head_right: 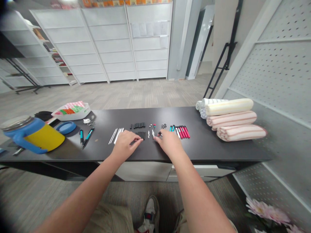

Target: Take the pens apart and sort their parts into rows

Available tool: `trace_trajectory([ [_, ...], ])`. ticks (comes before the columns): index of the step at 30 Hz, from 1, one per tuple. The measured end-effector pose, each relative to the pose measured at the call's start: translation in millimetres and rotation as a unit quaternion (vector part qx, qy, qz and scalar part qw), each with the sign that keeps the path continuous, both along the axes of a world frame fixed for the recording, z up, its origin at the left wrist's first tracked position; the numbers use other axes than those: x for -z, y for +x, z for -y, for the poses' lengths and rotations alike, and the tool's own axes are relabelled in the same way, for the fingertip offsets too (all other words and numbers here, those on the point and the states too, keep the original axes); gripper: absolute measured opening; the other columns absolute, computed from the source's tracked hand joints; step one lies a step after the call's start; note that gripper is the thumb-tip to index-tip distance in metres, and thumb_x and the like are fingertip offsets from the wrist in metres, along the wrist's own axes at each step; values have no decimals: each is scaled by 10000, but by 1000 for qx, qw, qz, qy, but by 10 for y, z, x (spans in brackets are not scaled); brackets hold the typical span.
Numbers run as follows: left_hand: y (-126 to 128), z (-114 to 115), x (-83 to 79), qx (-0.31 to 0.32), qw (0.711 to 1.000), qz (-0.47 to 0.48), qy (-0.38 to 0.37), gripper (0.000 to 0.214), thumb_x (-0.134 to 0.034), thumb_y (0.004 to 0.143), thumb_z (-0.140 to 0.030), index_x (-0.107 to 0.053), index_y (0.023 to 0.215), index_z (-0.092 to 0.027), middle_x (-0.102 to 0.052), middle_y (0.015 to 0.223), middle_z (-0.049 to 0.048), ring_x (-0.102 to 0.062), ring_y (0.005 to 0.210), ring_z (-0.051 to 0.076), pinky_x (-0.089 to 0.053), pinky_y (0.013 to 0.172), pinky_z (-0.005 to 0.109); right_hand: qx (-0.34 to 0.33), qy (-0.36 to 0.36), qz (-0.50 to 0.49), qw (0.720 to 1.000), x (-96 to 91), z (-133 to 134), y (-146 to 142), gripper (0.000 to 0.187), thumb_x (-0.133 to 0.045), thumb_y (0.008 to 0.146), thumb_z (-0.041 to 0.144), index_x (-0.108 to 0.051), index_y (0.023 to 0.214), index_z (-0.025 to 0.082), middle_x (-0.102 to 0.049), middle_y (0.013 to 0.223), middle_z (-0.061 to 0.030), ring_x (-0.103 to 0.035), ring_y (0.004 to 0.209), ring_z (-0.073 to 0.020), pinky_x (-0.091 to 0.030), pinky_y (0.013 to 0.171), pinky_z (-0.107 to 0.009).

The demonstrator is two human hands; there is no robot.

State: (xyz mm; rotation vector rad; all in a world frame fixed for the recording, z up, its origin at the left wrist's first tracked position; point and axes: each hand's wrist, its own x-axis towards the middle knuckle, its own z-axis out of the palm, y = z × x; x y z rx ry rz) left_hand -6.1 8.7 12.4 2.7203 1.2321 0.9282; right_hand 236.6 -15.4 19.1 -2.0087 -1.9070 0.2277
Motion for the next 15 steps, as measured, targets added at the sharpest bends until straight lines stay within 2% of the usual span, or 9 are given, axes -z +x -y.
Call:
trace_trajectory([
  [3,-80,50,51,7,1000,-15,10,207,-580,1016,-363,-725,974,-221,-724,870,45,-602,872,217,-398,838,386,63,53,-51,995,-118,25,238,399,-500,1010,540,-662,1113,190,-762,965,-129,-706,880,-267,-431,709,-300],
  [6,-76,65,62,4,999,-33,0,199,-557,1021,-336,-716,1030,-218,-712,846,44,-595,846,216,-398,805,379,135,90,-91,983,-207,44,599,387,-341,1057,383,-612,1222,162,-749,1085,-167,-697,994,-290,-452,781,-320],
  [10,-33,82,54,6,998,-58,5,210,-532,1028,-327,-705,1019,-207,-723,885,47,-591,848,219,-381,769,379,193,84,-24,977,-123,70,1078,388,-389,1003,255,-630,1276,122,-730,1161,-200,-680,1078,-307,-463,866,-349],
  [12,-25,91,55,3,998,-64,9,213,-523,1030,-317,-701,998,-203,-724,888,48,-591,846,219,-376,764,378,201,72,37,976,-24,92,1240,373,-430,983,244,-683,1217,100,-729,1154,-214,-684,1064,-309,-465,874,-363],
  [15,-21,102,58,-3,997,-75,8,213,-519,1028,-308,-695,975,-200,-720,875,51,-592,840,219,-371,759,375,227,36,85,970,92,131,1354,301,-528,949,311,-756,1071,156,-769,1018,-164,-707,944,-308,-472,787,-374],
])
